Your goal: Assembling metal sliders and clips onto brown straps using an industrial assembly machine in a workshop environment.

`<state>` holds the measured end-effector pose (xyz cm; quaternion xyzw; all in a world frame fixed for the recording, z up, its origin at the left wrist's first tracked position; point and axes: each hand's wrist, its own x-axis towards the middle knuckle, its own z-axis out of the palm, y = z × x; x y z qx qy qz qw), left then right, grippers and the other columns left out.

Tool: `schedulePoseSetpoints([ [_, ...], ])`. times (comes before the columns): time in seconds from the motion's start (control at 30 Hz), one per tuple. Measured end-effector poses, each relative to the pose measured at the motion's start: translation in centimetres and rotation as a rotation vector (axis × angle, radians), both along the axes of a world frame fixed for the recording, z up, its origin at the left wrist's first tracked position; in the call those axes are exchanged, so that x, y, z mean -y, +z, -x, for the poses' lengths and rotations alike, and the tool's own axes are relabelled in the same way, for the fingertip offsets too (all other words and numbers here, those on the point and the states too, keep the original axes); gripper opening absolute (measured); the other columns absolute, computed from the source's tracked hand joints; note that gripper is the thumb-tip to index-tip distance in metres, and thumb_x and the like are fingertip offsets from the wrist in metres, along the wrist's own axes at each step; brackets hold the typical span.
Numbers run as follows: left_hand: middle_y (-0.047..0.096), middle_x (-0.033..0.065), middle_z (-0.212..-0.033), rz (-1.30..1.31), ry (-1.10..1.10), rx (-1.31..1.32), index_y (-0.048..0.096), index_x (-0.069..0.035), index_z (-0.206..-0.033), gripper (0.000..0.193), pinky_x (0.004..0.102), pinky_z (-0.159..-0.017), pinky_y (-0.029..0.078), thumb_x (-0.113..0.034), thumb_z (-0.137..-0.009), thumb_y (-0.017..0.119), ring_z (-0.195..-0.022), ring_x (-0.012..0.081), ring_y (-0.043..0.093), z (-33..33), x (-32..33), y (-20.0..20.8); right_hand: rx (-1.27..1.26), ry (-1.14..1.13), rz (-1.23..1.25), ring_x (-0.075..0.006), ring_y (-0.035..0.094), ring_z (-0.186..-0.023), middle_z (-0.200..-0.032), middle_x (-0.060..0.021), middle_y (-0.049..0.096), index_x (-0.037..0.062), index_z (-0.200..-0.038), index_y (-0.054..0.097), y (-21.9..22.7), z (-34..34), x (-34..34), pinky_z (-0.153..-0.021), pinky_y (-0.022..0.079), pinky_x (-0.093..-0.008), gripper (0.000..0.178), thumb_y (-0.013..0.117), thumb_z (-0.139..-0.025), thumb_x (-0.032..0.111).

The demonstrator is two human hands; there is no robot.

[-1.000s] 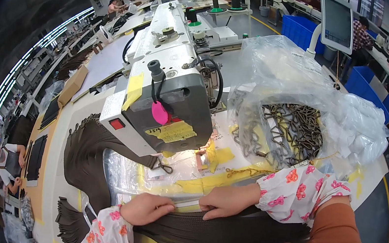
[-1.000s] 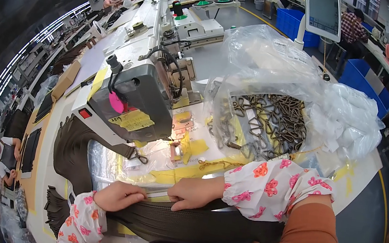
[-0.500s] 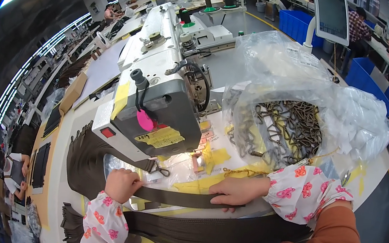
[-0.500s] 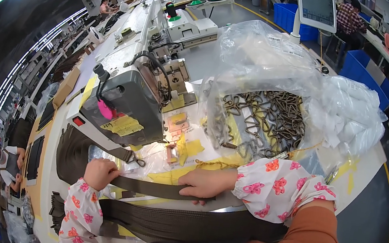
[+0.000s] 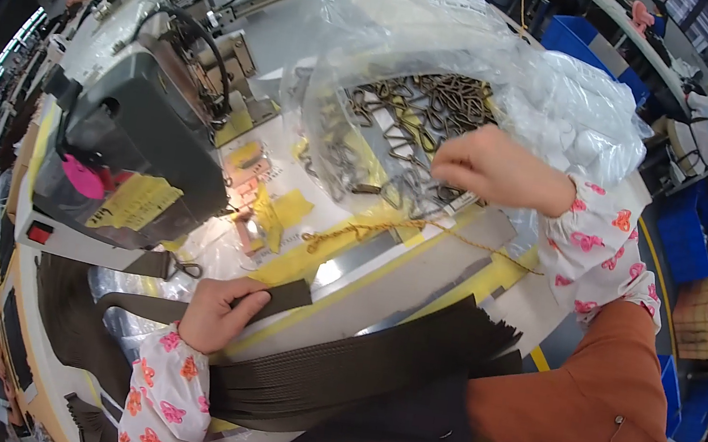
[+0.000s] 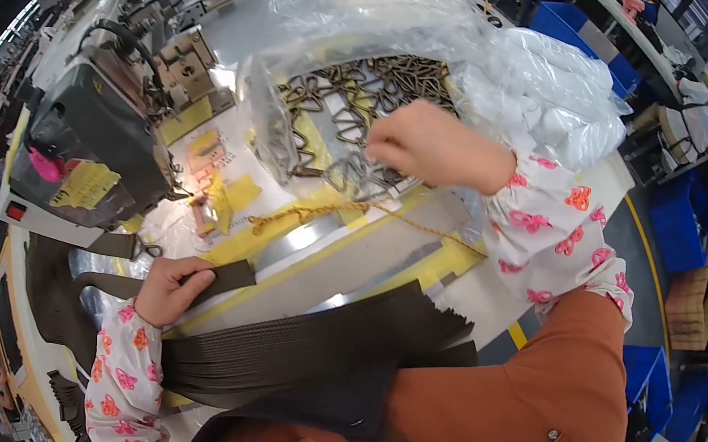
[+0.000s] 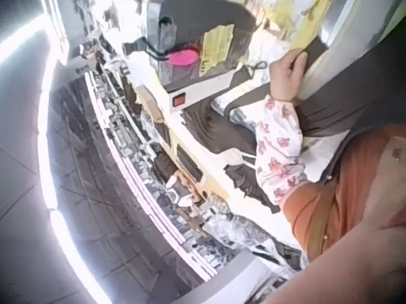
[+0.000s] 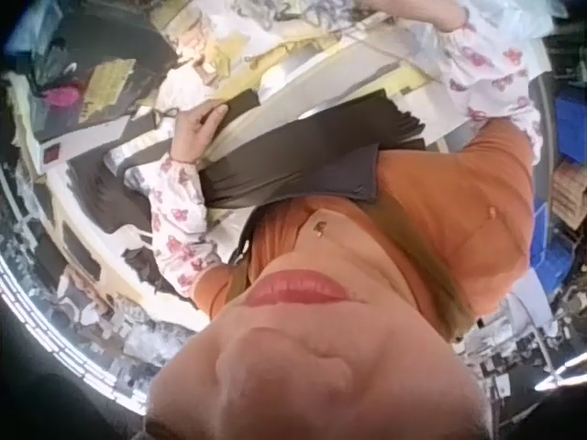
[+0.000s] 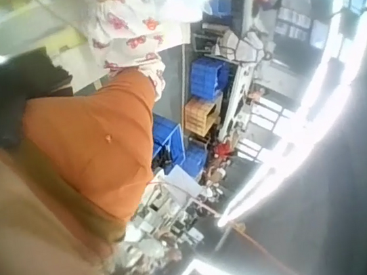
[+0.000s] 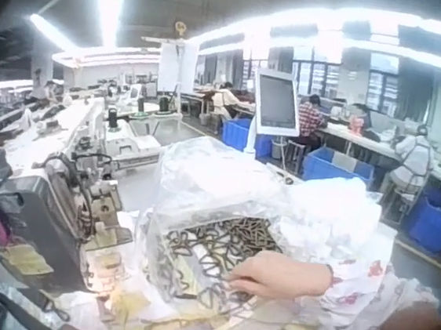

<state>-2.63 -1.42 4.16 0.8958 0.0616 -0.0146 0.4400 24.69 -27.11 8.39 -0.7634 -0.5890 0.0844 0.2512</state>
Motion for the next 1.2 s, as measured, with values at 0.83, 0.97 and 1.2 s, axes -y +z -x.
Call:
schedulePoseSetpoints([
  [0.83, 0.058, 0.0053, -0.062, 0.009, -0.016, 0.091, 0.066, -0.003, -0.086, 0.017, 0.0238, -0.053, 0.041, -0.018, -0.080, 0.067, -0.056, 0.0066, 0.048, -2.0, 0.6, -2.5, 0.217, -0.405, 0.247, -0.0357, 0.059, -0.072, -0.076, -0.0175, 0.062, 0.0005, -0.074, 0.059, -6.3, -7.3, -4.9, -0.064, 0.048, -0.0421, 0.017, 0.058, -0.066, 0.015],
  [0.97, 0.055, 0.0022, -0.060, 0.022, 0.091, 0.127, 0.062, 0.001, -0.084, 0.018, 0.0231, -0.051, 0.039, -0.017, -0.082, 0.064, -0.056, 0.0048, 0.045, -2.0, 0.2, -2.6, 0.270, -0.335, -0.032, -0.0272, 0.060, -0.063, -0.069, -0.0136, 0.060, -0.0003, -0.077, 0.056, -4.6, -6.6, -2.9, -0.058, 0.047, -0.0375, 0.014, 0.055, -0.075, 0.013],
  [1.2, 0.054, -0.0016, -0.057, 0.196, 0.355, 0.356, 0.062, 0.001, -0.082, 0.016, 0.0200, -0.048, 0.036, -0.014, -0.081, 0.063, -0.053, 0.0024, 0.043, -1.8, 0.2, -1.7, -0.547, 0.026, -0.102, -0.0086, 0.055, -0.053, -0.063, -0.0042, 0.057, -0.0008, -0.087, 0.053, 1.0, 6.1, -6.2, -0.050, 0.044, -0.0233, 0.013, 0.049, -0.087, 0.012],
])
